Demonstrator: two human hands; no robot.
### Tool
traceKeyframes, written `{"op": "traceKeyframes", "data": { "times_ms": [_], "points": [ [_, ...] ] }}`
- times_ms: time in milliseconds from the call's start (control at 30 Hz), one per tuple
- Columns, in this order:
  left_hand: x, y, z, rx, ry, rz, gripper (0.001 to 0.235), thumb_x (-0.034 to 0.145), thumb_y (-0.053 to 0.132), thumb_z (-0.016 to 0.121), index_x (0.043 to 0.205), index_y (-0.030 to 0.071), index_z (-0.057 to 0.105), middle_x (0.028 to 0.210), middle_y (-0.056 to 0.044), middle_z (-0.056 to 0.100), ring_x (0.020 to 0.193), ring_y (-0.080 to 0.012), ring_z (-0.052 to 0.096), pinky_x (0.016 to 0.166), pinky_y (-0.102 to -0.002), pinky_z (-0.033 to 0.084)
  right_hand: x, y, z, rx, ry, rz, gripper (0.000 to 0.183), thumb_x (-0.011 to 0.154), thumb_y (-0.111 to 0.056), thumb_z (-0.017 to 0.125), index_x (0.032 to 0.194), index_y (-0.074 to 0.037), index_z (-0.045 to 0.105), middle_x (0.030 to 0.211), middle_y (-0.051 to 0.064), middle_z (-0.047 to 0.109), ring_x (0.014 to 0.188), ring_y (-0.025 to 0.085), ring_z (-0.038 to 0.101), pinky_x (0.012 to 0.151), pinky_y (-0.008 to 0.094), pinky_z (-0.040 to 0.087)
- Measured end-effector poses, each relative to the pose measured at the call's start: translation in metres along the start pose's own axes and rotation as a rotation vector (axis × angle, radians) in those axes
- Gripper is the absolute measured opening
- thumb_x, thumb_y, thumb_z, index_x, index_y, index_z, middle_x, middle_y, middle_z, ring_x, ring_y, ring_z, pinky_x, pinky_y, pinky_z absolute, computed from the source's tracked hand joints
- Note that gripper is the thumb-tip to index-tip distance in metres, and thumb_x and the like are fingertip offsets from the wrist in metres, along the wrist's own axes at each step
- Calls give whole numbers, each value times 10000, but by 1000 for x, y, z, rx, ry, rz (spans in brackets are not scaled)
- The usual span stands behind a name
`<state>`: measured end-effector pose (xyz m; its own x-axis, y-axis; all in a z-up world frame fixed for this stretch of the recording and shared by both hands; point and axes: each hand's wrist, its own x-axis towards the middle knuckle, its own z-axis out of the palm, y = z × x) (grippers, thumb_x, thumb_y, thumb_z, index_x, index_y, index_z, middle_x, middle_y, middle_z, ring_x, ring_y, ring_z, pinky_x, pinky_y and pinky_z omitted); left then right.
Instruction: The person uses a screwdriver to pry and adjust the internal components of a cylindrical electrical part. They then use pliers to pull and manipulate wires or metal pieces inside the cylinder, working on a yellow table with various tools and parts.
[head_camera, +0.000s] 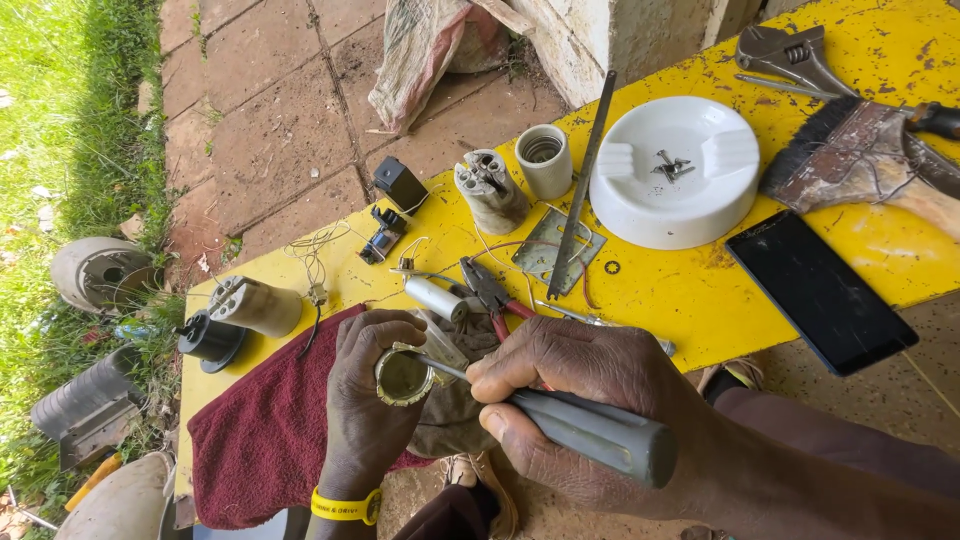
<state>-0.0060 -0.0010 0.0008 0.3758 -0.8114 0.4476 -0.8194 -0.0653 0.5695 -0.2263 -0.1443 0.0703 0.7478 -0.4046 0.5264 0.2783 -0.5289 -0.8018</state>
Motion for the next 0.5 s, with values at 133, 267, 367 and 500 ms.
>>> {"op": "traceKeyframes", "data": {
  "times_ms": [133, 267, 367, 500],
  "points": [
    [0, -2, 3, -2, -4, 28, 314, 788, 35, 809, 1037, 167, 669, 1120, -41, 737, 1066, -245, 665, 959, -382, 497, 3, 0, -3, 46, -9, 45, 99, 942, -180, 692, 1017, -132, 736, 985, -18, 799, 895, 131, 790, 1117, 350, 568],
    [0, -4, 5, -20, -19, 2, 344, 773, 41, 846, 1042, 161, 669, 1142, -53, 740, 1081, -242, 663, 949, -381, 502, 3, 3, -8, 102, 36, 157, 136, 919, -203, 728, 1014, -126, 786, 957, -9, 833, 884, 112, 803, 895, 281, 613],
    [1, -4, 1, -37, 1, 0, 357, 764, 9, 834, 1035, 160, 657, 1138, -60, 740, 1088, -235, 678, 966, -373, 501, 2, 8, -11, 170, 80, 333, 160, 895, -238, 756, 978, -133, 844, 894, -11, 860, 774, 64, 762, 699, 229, 605],
    [4, 1, 0, -87, 47, -32, 334, 783, -24, 756, 1050, 147, 650, 1152, -66, 741, 1106, -229, 702, 1005, -363, 517, 3, -2, -14, 69, 47, 121, 110, 924, -199, 703, 980, -135, 773, 967, -1, 842, 958, 128, 853, 875, 277, 671]
  ]
}}
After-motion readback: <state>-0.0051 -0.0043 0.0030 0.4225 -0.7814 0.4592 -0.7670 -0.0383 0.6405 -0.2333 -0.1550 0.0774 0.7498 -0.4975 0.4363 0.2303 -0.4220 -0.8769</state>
